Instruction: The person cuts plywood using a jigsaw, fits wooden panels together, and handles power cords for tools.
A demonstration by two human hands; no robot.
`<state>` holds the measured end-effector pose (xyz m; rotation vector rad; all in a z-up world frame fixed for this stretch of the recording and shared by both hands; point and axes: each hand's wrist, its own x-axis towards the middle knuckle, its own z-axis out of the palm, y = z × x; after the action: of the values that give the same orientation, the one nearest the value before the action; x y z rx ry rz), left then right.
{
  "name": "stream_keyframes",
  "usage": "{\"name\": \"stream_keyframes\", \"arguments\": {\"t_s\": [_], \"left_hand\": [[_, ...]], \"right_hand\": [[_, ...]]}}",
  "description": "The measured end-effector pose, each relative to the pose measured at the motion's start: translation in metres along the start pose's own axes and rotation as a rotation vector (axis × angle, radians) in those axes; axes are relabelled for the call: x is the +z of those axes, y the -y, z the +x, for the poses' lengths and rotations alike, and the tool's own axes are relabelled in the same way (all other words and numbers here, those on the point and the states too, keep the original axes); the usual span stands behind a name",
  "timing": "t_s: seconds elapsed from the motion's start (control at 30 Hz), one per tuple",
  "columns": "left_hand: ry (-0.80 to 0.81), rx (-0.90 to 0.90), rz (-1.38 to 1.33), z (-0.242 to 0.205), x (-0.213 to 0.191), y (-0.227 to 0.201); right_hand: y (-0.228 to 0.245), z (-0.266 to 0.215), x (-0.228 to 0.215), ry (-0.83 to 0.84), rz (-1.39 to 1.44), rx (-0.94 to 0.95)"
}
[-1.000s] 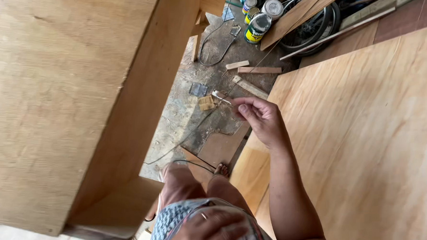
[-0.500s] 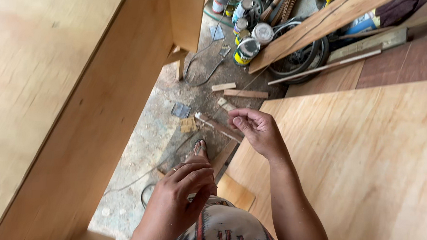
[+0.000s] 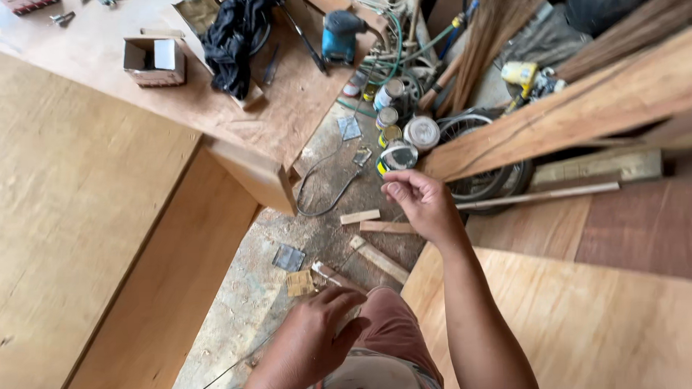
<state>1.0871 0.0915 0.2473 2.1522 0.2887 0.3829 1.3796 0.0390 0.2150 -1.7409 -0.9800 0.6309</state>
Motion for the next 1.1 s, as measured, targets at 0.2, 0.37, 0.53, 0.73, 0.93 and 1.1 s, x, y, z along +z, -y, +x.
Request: {"name": "stream_keyframes", "arguments": {"t_s": [0.2,0.37,0.53,0.73,0.93,1.1], "left_hand": [[-0.017,-0.262,0.059,0.044,0.038,0.05],[-0.053,-0.778,0.113,0.088,0.097,0.099],[-0.094,-0.886,0.121,0.144,0.157,0.124],[-0.184,-0.95,0.055,0.159,0.198,0.121],[-0.314,-1.095,-0.053,0.174,0.21,0.089],[-0.437,-1.128,-0.202,0.184,0.184,0.031]], "right_hand": [[-0.046,0.169,-0.023,-0.007,-0.174,-0.184],[-0.078,0.343,-0.007,0.022,-0.411,-0.334],[-0.088,0.447,0.014,0.153,-0.727,-0.26],[-0.112,0.492,0.019,0.366,-0.919,-0.182],[-0.12,0.455,-0.012,0.219,-0.784,-0.113],[-0.077,0.313,-0.053,0.39,-0.842,-0.092]]}}
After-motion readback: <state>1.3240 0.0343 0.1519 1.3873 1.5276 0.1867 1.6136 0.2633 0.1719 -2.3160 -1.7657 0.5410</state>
